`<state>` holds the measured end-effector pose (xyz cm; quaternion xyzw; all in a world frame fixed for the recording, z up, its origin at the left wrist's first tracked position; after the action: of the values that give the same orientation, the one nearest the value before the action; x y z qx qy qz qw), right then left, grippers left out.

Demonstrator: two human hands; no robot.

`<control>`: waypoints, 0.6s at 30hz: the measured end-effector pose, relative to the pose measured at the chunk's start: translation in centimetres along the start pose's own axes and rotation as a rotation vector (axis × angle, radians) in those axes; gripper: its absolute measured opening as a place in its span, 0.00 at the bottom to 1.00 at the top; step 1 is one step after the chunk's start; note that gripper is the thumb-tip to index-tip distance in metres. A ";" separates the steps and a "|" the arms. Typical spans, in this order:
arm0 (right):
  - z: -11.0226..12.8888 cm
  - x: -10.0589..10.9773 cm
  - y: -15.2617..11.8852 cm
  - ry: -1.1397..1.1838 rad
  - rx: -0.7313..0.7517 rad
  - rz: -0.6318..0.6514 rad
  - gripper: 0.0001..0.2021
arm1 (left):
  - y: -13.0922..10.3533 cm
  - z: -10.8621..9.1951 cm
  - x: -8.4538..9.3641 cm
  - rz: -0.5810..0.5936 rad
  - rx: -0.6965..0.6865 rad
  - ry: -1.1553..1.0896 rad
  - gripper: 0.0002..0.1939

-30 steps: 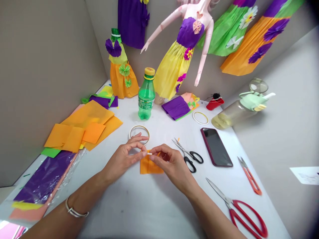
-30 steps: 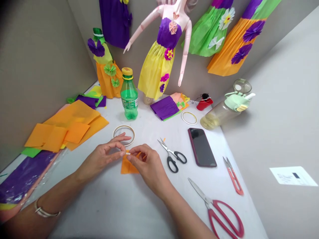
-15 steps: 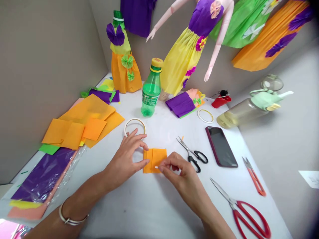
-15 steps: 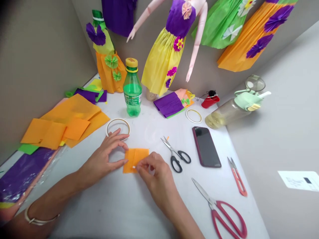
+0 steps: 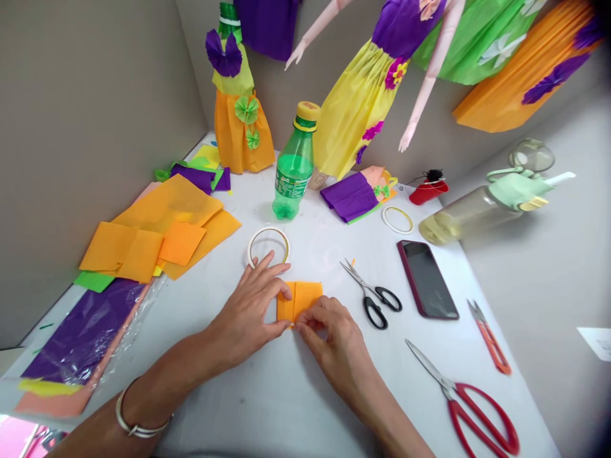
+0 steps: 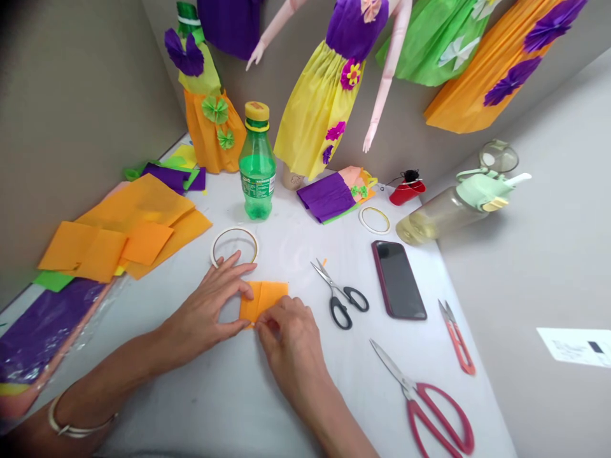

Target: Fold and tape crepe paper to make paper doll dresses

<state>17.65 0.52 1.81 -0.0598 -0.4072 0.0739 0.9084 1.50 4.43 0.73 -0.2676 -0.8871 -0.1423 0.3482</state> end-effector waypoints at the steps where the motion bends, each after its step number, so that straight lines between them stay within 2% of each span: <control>1: 0.0 -0.1 0.0 -0.011 0.000 -0.001 0.08 | 0.0 0.0 0.0 -0.007 -0.008 0.004 0.11; 18: 0.1 -0.8 0.1 -0.136 0.038 -0.045 0.07 | 0.1 0.0 -0.9 0.006 -0.009 0.048 0.11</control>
<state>17.03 0.52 1.31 -0.0284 -0.4678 0.0649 0.8810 2.10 4.17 0.06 -0.2683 -0.8769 -0.1519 0.3688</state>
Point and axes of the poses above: each hand's wrist, its own y-axis towards the middle knuckle, its own x-axis out of the back of the hand, z = x × y, the point moved 4 cm from there along y, towards the middle knuckle, and after that the axes turned 6 degrees about -x, right-handed, at the moved point
